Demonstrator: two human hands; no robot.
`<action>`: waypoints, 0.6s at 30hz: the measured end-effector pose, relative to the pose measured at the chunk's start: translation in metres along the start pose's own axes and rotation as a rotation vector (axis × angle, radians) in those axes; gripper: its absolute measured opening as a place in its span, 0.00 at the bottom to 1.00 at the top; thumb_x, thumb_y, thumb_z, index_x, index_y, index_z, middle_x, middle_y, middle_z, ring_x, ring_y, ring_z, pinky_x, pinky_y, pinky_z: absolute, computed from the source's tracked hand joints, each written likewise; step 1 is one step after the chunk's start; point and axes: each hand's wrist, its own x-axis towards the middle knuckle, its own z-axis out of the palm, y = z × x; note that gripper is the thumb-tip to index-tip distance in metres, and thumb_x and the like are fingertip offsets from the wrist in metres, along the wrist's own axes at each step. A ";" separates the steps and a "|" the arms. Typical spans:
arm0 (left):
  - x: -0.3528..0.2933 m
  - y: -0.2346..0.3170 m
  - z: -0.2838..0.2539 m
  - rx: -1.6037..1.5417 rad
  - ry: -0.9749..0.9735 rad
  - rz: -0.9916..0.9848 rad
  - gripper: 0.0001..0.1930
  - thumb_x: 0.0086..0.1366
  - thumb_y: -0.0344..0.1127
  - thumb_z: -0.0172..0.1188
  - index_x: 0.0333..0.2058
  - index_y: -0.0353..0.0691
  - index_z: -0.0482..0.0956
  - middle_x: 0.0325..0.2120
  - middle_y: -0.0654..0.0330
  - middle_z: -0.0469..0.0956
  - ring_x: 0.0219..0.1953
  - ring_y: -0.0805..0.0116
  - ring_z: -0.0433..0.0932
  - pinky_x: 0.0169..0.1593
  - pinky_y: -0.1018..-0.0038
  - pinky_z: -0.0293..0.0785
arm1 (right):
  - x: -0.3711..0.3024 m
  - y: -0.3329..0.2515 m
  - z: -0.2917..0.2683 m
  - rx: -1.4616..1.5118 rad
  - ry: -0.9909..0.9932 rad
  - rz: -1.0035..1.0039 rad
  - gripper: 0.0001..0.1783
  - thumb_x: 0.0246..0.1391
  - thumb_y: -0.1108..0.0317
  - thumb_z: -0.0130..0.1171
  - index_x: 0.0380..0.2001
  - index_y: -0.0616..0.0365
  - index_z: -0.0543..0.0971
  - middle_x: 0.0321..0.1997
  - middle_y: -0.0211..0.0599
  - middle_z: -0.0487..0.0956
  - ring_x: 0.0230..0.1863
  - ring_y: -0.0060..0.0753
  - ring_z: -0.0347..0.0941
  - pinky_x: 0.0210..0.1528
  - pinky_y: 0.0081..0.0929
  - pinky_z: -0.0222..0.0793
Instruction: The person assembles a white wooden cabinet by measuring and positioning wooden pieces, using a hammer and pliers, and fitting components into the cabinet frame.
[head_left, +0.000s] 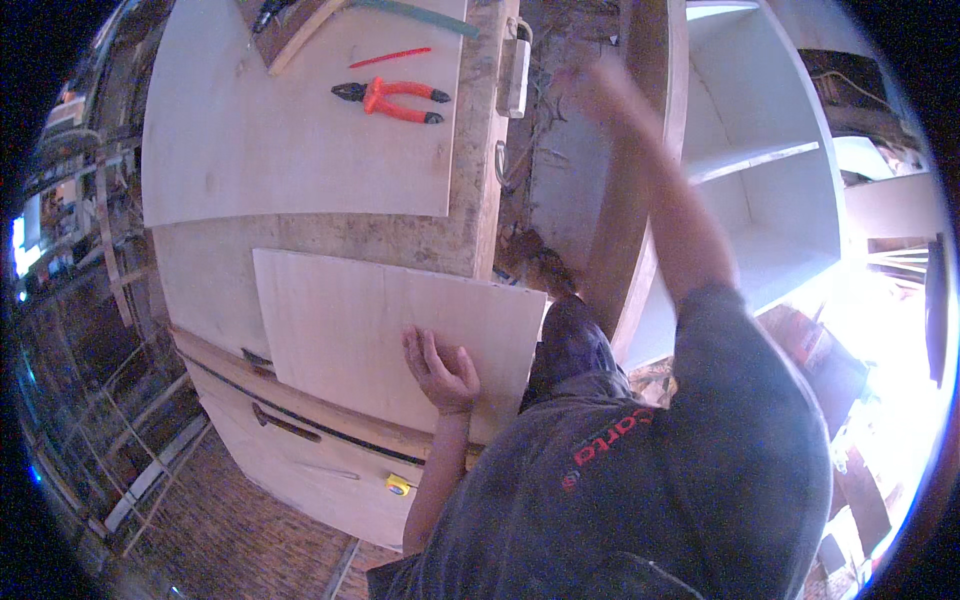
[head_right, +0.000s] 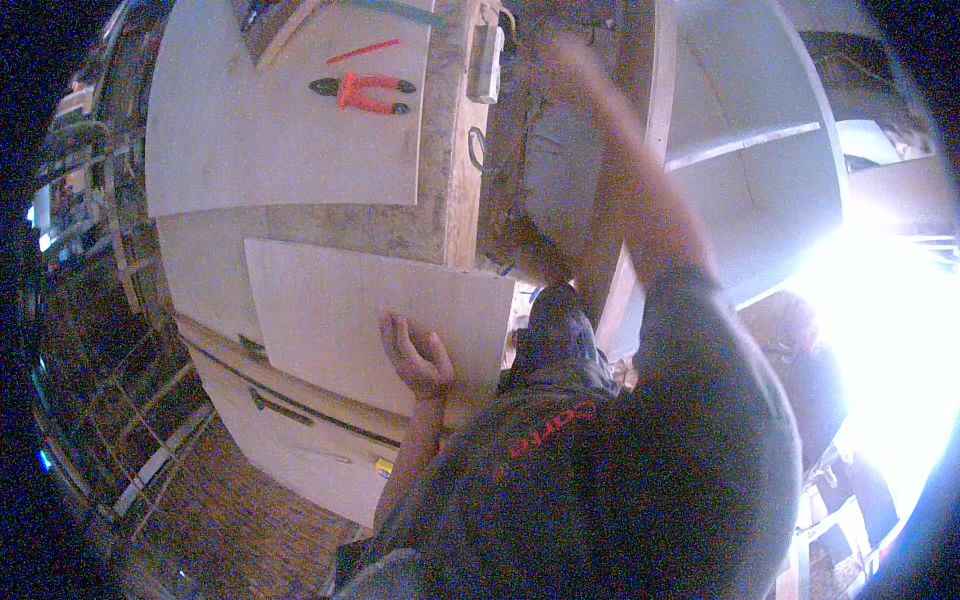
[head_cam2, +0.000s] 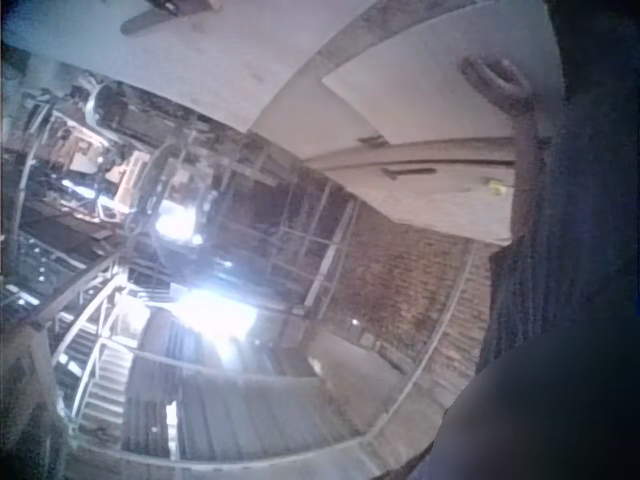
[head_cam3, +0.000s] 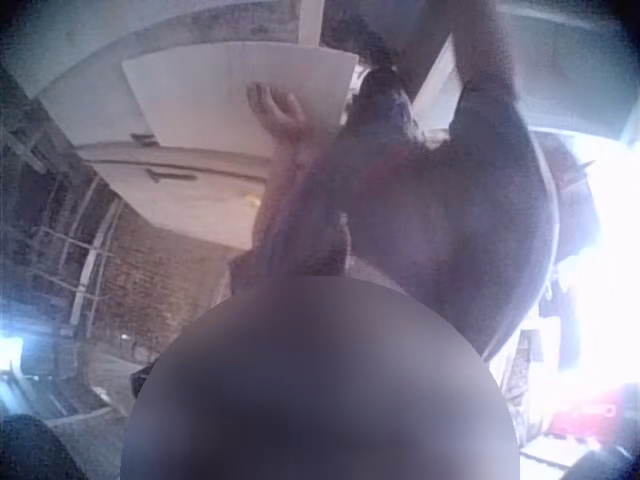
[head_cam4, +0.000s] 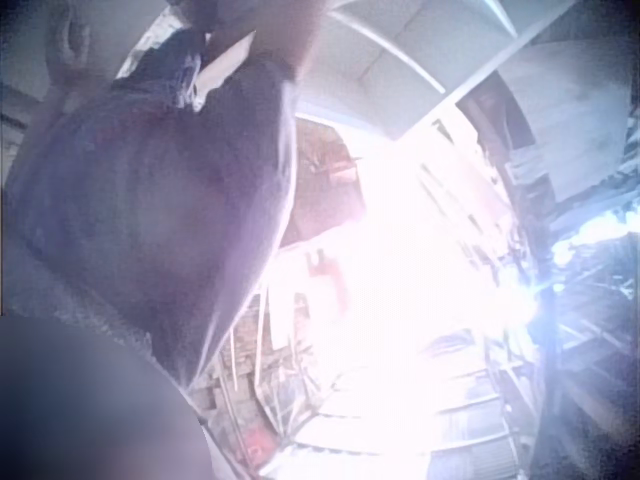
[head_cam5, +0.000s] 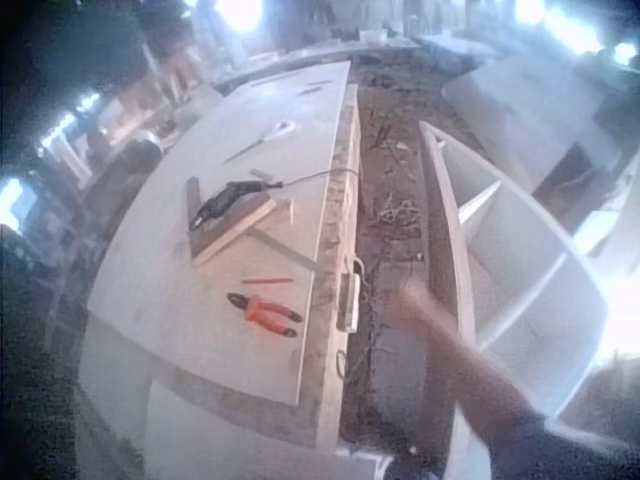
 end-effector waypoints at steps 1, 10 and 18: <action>-0.002 -0.002 0.000 0.016 -0.002 -0.010 0.32 0.64 0.39 0.56 0.63 0.29 0.61 0.66 0.34 0.57 0.69 0.33 0.54 0.69 0.43 0.51 | -0.031 -0.047 0.021 0.253 -0.422 0.127 0.13 0.53 0.62 0.64 0.37 0.59 0.84 0.33 0.49 0.84 0.35 0.46 0.81 0.38 0.41 0.76; -0.005 0.000 -0.004 -0.001 0.017 -0.020 0.33 0.63 0.38 0.58 0.64 0.30 0.61 0.66 0.36 0.57 0.69 0.34 0.54 0.70 0.44 0.50 | -0.161 -0.120 0.149 0.611 -0.898 0.732 0.10 0.58 0.59 0.57 0.32 0.53 0.80 0.24 0.40 0.79 0.23 0.39 0.76 0.22 0.41 0.70; -0.007 -0.013 0.008 0.012 0.042 0.016 0.31 0.63 0.40 0.59 0.61 0.30 0.65 0.65 0.37 0.60 0.68 0.35 0.56 0.70 0.45 0.52 | -0.268 -0.029 0.127 0.801 -1.513 0.788 0.16 0.60 0.51 0.57 0.41 0.51 0.78 0.32 0.39 0.83 0.28 0.37 0.81 0.27 0.36 0.79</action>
